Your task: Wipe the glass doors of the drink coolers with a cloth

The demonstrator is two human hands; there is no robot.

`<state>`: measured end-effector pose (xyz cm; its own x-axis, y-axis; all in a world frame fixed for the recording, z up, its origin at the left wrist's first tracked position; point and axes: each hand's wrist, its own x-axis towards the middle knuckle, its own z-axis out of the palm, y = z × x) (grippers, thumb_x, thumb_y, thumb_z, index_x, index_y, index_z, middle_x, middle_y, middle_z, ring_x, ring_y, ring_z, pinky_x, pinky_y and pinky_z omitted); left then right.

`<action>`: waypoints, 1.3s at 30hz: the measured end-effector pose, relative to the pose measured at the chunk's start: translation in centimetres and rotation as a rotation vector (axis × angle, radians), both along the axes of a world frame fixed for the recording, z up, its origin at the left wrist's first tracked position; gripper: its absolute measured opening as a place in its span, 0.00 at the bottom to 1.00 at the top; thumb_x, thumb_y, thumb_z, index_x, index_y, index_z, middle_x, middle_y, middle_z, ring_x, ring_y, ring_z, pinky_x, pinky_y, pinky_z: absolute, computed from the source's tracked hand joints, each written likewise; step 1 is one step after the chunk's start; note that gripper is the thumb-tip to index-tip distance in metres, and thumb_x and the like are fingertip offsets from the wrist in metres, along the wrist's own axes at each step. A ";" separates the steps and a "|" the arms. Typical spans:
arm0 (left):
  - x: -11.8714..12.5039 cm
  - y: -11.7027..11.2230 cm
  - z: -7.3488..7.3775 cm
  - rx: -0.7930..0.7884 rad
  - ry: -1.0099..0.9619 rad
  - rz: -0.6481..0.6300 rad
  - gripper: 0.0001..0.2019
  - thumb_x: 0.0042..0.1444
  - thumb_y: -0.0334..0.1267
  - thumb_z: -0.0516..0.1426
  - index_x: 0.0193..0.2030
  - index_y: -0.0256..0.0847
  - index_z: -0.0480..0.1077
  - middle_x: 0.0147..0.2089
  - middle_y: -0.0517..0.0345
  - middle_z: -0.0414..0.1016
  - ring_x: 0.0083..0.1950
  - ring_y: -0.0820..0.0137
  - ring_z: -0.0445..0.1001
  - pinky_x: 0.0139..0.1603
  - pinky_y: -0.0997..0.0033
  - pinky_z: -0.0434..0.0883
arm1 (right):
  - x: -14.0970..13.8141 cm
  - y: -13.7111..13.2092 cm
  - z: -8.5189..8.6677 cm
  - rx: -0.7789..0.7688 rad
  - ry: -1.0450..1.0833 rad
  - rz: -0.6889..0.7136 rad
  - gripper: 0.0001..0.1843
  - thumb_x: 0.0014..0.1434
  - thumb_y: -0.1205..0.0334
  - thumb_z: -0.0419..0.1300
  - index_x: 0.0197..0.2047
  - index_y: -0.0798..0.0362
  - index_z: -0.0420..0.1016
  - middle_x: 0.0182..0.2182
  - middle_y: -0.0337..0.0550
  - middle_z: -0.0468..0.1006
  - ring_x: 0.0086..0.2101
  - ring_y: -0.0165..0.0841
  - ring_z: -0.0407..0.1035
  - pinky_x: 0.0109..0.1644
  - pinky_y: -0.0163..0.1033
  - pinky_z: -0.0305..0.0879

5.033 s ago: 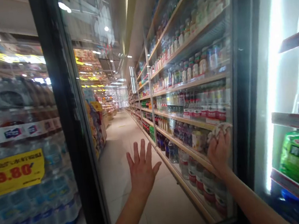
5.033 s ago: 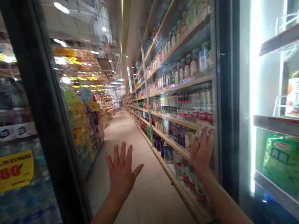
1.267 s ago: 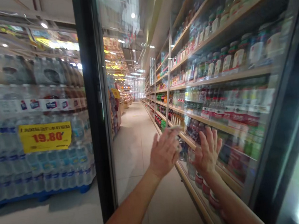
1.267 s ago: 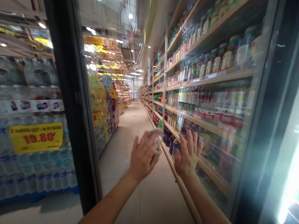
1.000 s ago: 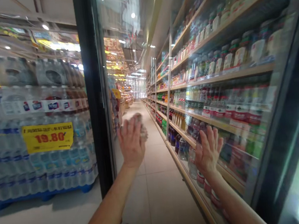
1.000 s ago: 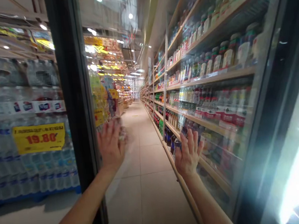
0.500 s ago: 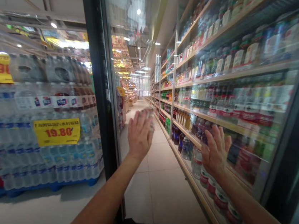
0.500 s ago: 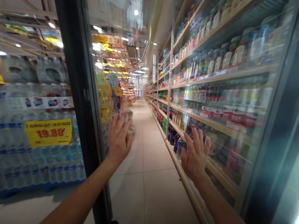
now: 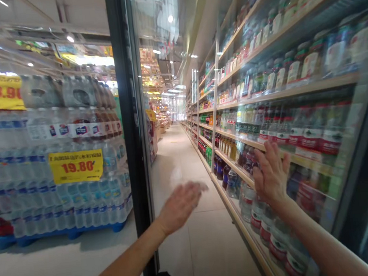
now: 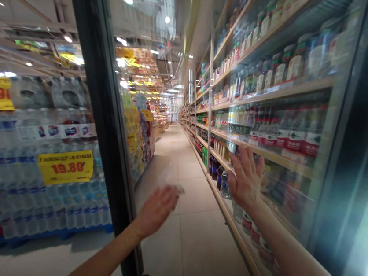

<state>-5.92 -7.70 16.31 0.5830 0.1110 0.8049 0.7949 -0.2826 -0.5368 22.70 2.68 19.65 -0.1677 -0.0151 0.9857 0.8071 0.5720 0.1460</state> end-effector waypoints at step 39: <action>14.5 7.7 11.1 0.062 0.084 0.000 0.20 0.62 0.33 0.45 0.60 0.37 0.58 0.66 0.54 0.56 0.68 0.66 0.48 0.67 0.57 0.49 | 7.6 1.3 0.8 0.009 0.048 -0.144 0.29 0.61 0.61 0.47 0.65 0.51 0.50 0.62 0.55 0.57 0.63 0.42 0.48 0.63 0.58 0.43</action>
<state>8.53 -0.04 27.41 0.6488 0.0629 0.7584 0.7464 -0.2470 -0.6180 30.27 3.99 20.49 -0.1212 -0.0034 0.9926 0.8871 0.4483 0.1098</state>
